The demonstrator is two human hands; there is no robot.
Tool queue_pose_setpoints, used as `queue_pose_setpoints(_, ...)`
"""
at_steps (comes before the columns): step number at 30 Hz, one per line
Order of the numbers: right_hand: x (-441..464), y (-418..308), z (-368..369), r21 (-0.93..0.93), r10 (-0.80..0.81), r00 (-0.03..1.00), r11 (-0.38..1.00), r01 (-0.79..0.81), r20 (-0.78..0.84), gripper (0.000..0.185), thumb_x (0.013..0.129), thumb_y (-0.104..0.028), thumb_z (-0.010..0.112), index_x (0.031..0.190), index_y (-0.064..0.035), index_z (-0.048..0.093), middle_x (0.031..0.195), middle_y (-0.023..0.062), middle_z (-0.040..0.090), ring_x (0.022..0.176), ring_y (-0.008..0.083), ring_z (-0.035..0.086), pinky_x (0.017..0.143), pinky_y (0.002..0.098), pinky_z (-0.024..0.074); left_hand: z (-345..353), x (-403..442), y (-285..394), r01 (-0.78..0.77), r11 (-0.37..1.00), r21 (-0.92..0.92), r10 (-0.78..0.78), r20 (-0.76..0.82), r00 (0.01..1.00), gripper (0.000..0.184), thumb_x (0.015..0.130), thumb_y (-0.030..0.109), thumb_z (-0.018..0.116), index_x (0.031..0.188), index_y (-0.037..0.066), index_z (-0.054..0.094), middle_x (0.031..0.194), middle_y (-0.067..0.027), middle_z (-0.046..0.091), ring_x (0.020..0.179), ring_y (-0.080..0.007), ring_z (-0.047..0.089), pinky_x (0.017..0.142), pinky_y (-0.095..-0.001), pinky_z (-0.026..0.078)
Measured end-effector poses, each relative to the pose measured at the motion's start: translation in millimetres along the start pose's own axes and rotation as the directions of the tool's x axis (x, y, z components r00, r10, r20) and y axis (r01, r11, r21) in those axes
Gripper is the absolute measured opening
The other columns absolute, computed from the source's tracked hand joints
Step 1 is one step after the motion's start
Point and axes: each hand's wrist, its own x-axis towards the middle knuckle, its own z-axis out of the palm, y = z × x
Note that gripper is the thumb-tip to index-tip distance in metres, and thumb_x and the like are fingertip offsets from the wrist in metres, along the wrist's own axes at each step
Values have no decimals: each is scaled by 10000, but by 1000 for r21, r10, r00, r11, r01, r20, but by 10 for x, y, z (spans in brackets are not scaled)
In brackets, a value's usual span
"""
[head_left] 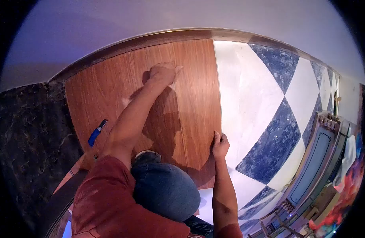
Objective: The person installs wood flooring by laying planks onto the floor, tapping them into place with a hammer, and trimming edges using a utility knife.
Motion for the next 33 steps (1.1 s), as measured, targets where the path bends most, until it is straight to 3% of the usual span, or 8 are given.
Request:
queue_pose_setpoints(4,114,137,25,14,-1,1000,1000,0,15,455,1023,-425,664,1080,23,719,945,288,738,899,448,735,780,469,567,18,51,-69,-144,982,-126,135,-75,988,652,1046,640,440,1230,91,739,1302,-190,706,1227,-365,659,1060,-493,492)
queue_pose_setpoints(7,150,125,-19,21,13,1000,1000,-13,21,461,1017,-430,669,1083,24,718,939,286,739,890,448,733,775,472,566,-212,-15,63,-110,993,47,106,68,992,621,1049,635,433,1238,130,742,1299,-148,714,1237,-355,651,1072,-474,485)
queue_pose_setpoints(14,178,145,-20,-5,1,1000,1000,-1,20,480,1021,-456,653,1060,20,705,933,293,731,875,466,722,767,486,559,-288,-53,73,-81,997,-14,82,83,993,646,1067,617,413,1196,83,753,1202,-198,735,1158,-369,686,1019,-494,511)
queue_pose_setpoints(16,209,137,-60,-43,40,998,998,-38,47,482,1025,-457,646,1057,21,700,932,298,727,881,474,717,764,490,557,-226,-33,36,-218,970,-104,220,7,975,655,1074,610,402,1220,68,740,1198,-217,731,1153,-370,689,1005,-503,518)
queue_pose_setpoints(20,184,85,-73,-66,15,999,998,-13,29,486,1034,-458,629,1062,23,689,914,308,716,881,499,703,747,509,548,-317,-10,170,-142,990,9,139,166,976,637,1081,598,392,1268,86,720,1249,-204,718,1191,-355,677,1013,-497,518)
queue_pose_setpoints(23,183,103,-80,-57,-18,999,998,19,26,482,1035,-456,628,1069,21,686,905,312,713,874,494,707,733,510,548,-236,-33,156,-182,983,-8,182,56,982,642,1083,599,390,1264,80,722,1216,-202,733,1162,-359,692,1012,-501,520)
queue_pose_setpoints(25,181,80,-97,-38,-23,1000,999,24,21,477,1034,-454,631,1071,19,687,899,310,713,868,496,707,728,509,550,-163,-32,153,-150,989,3,150,-37,988,500,1071,539,453,1226,173,757,1189,-112,760,1120,-301,725,906,-470,576)
queue_pose_setpoints(33,156,99,-104,-79,-51,999,996,51,1,447,1020,-444,653,1074,-1,688,864,294,715,827,503,702,701,529,548,-156,-37,166,-71,995,76,73,-17,997,530,1070,554,452,1175,140,766,1197,-117,760,1112,-306,731,930,-454,578)
